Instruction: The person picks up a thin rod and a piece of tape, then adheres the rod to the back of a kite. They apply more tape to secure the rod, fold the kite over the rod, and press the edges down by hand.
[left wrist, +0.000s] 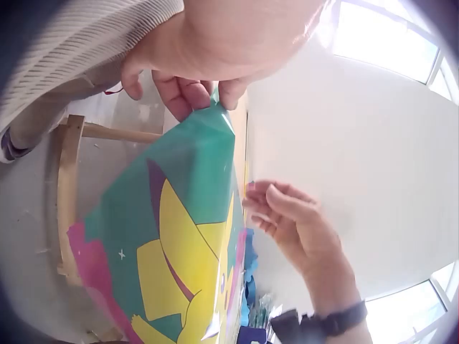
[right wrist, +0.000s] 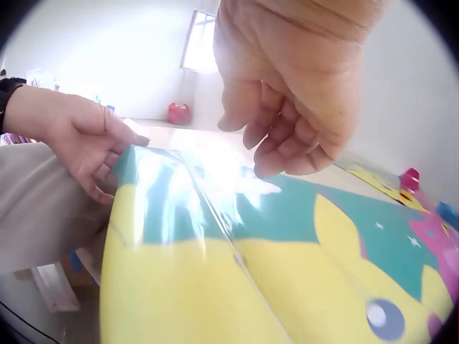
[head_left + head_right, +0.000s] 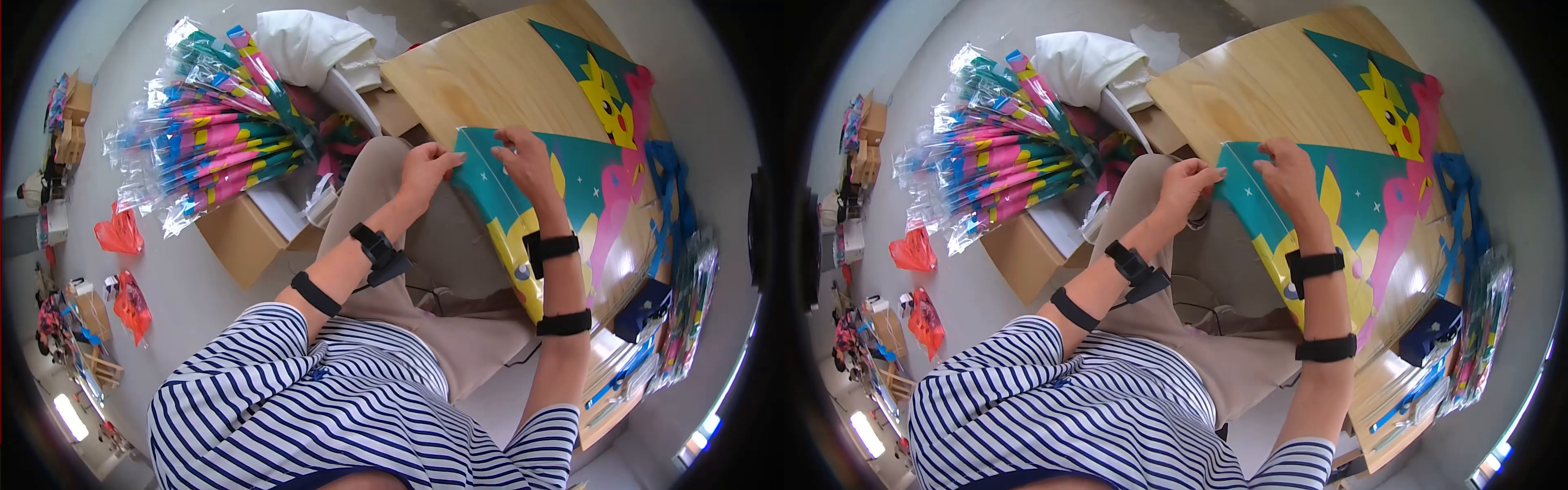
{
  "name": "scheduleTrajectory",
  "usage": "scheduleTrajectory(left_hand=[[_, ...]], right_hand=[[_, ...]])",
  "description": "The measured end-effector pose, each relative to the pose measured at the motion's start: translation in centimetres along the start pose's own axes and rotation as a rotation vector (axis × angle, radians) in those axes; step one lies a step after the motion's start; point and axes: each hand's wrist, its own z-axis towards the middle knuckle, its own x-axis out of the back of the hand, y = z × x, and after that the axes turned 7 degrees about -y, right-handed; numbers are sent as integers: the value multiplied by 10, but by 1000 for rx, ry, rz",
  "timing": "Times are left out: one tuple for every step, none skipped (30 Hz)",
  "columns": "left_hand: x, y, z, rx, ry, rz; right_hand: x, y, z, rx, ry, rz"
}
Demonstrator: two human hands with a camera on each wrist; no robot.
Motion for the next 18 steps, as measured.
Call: scheduleTrajectory(left_hand=[[-1,5,1,4,-5,-8],[-1,10,3,50,-6,-12],[-2,14,4,97,-9,-17],[-1,14,6,145,-11,-22],[-1,14,9,151,4,-18],[0,14,11,157,17,-14],[0,11,14,165,30,-9],[0,7,17,82,40,59],[-1,3,20,-1,50,127],[-3,2,21,-85,58,196],[-4,2,22,-100,65,205],[-5,1,21,-116,72,214],[-6,5,20,-133,78,224],[-8,10,19,-122,79,237],[-10,14,18,-109,79,249],[-11,15,17,-96,79,261],[-12,13,18,-104,82,257],[-12,12,19,-114,85,253]], right_hand=[[-4,-1,12,23,-27,-31],[-9,-1,23,45,-52,-62],[-12,0,32,67,-77,-91],[-15,1,39,66,-97,-76],[-18,3,45,65,-115,-60],[-20,5,49,62,-131,-44],[-20,3,52,53,-145,-61],[-18,2,55,44,-160,-79],[-17,0,57,35,-175,-97],[-17,2,59,47,-182,-92],[-17,4,61,60,-187,-86],[-17,6,63,73,-192,-80],[-16,5,64,75,-205,-82],[-14,5,66,77,-216,-84],[-13,5,66,78,-228,-86],[-13,7,67,79,-236,-73],[-12,8,68,82,-241,-60],[-12,9,69,87,-246,-47]])
